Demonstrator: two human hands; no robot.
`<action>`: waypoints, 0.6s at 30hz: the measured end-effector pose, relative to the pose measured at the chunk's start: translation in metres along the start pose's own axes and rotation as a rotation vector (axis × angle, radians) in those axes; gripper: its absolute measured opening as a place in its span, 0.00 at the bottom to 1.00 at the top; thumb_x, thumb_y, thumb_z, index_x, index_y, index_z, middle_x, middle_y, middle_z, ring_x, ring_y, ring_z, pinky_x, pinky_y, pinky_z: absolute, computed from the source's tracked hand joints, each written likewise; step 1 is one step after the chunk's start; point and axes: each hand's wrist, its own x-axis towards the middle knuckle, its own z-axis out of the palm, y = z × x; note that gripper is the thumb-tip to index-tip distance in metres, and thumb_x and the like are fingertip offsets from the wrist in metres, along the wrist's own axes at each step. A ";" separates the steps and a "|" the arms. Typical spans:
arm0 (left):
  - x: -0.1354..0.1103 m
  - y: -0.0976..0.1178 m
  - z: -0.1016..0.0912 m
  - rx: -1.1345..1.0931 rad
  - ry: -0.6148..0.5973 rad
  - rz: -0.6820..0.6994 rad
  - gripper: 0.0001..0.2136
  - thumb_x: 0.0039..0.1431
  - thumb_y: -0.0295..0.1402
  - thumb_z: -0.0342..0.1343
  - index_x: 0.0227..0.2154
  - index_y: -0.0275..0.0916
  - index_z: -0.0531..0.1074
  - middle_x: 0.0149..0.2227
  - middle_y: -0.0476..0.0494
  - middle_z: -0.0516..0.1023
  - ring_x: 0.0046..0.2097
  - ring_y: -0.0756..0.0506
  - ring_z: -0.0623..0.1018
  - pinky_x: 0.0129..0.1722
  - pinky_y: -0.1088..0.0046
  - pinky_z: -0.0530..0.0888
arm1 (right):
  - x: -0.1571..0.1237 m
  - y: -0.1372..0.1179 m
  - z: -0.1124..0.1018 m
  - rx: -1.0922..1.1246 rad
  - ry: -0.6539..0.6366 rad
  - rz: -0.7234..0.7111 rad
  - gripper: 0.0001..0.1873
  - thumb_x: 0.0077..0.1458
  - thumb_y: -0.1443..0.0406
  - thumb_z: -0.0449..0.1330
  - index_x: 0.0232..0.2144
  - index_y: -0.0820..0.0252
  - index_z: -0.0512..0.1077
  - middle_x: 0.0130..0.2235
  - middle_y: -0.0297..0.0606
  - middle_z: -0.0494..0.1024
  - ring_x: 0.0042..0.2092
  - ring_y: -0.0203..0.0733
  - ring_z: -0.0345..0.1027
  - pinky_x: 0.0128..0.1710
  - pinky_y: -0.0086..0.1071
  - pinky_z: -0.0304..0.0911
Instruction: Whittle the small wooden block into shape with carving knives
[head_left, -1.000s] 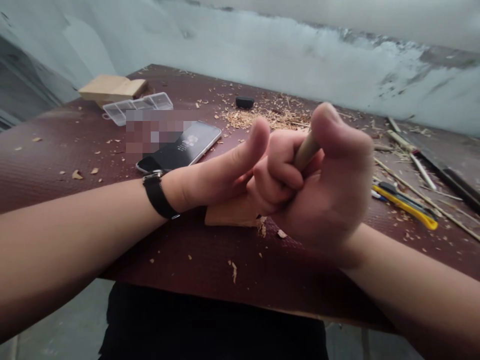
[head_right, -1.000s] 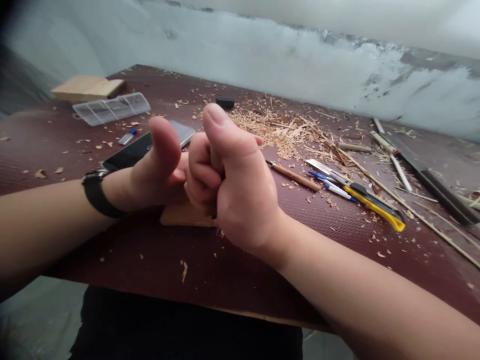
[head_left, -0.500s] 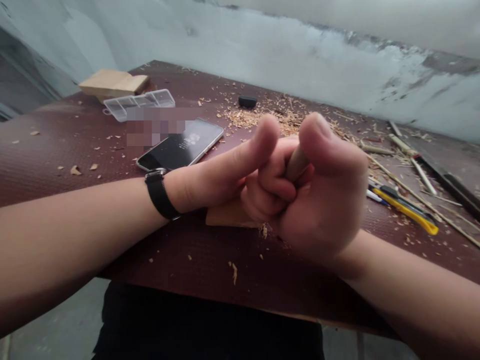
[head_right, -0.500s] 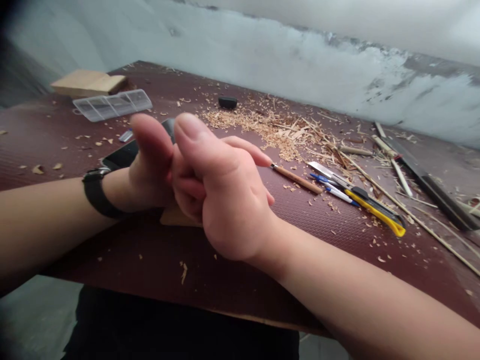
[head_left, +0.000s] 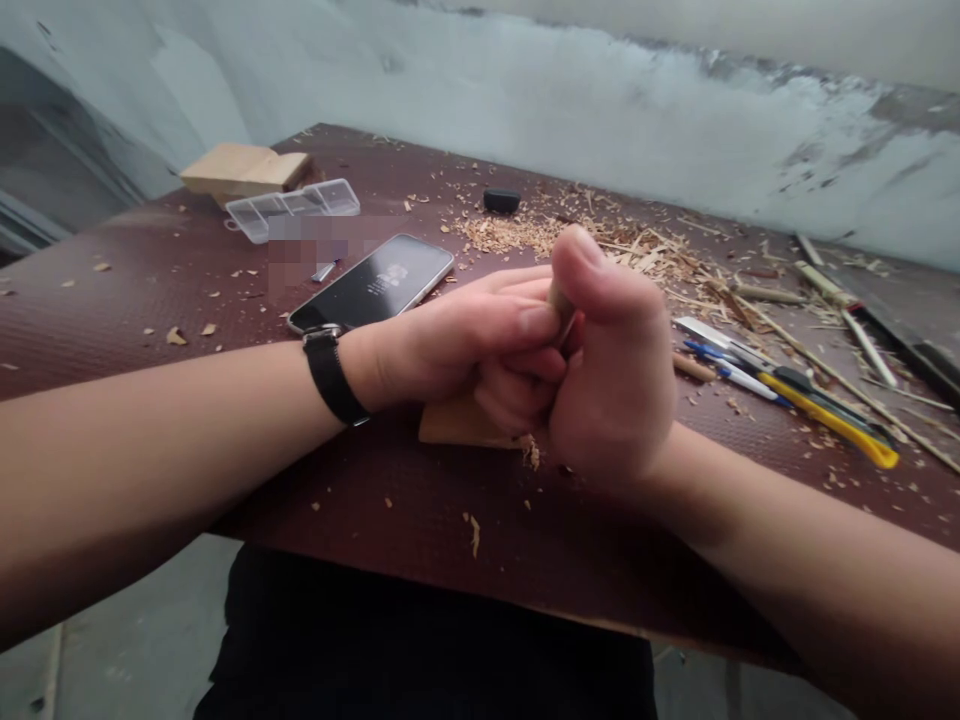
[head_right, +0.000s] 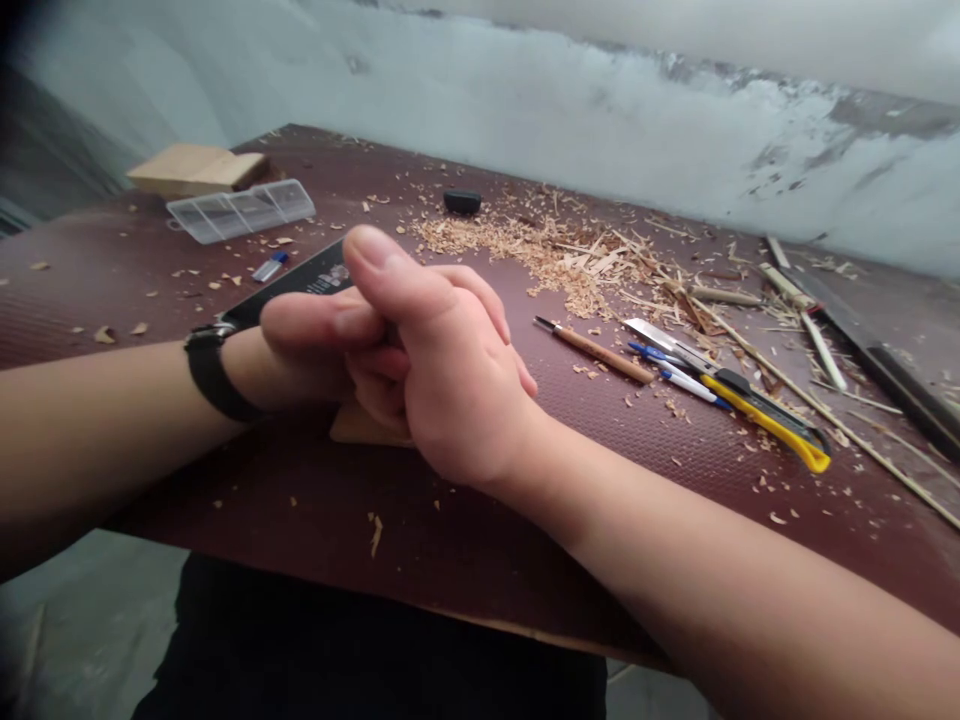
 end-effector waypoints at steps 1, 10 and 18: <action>0.000 -0.001 -0.001 -0.004 -0.012 -0.006 0.26 0.40 0.53 0.70 0.30 0.40 0.66 0.32 0.44 0.74 0.37 0.44 0.77 0.32 0.69 0.76 | 0.002 0.000 0.000 0.012 -0.042 -0.025 0.33 0.66 0.47 0.47 0.14 0.57 0.48 0.15 0.31 0.52 0.18 0.30 0.49 0.18 0.31 0.46; -0.004 0.002 -0.009 0.094 -0.077 -0.027 0.17 0.46 0.37 0.69 0.39 0.38 0.74 0.34 0.38 0.81 0.44 0.34 0.84 0.42 0.58 0.83 | -0.001 0.005 0.006 0.121 0.004 -0.011 0.29 0.64 0.49 0.53 0.14 0.53 0.61 0.15 0.32 0.56 0.18 0.34 0.46 0.19 0.36 0.41; -0.002 0.001 -0.012 0.059 -0.067 -0.029 0.14 0.45 0.34 0.70 0.30 0.37 0.72 0.28 0.43 0.78 0.38 0.39 0.83 0.39 0.62 0.83 | 0.005 0.009 0.002 0.176 -0.073 -0.011 0.29 0.61 0.47 0.56 0.13 0.52 0.61 0.15 0.32 0.53 0.17 0.35 0.44 0.17 0.36 0.38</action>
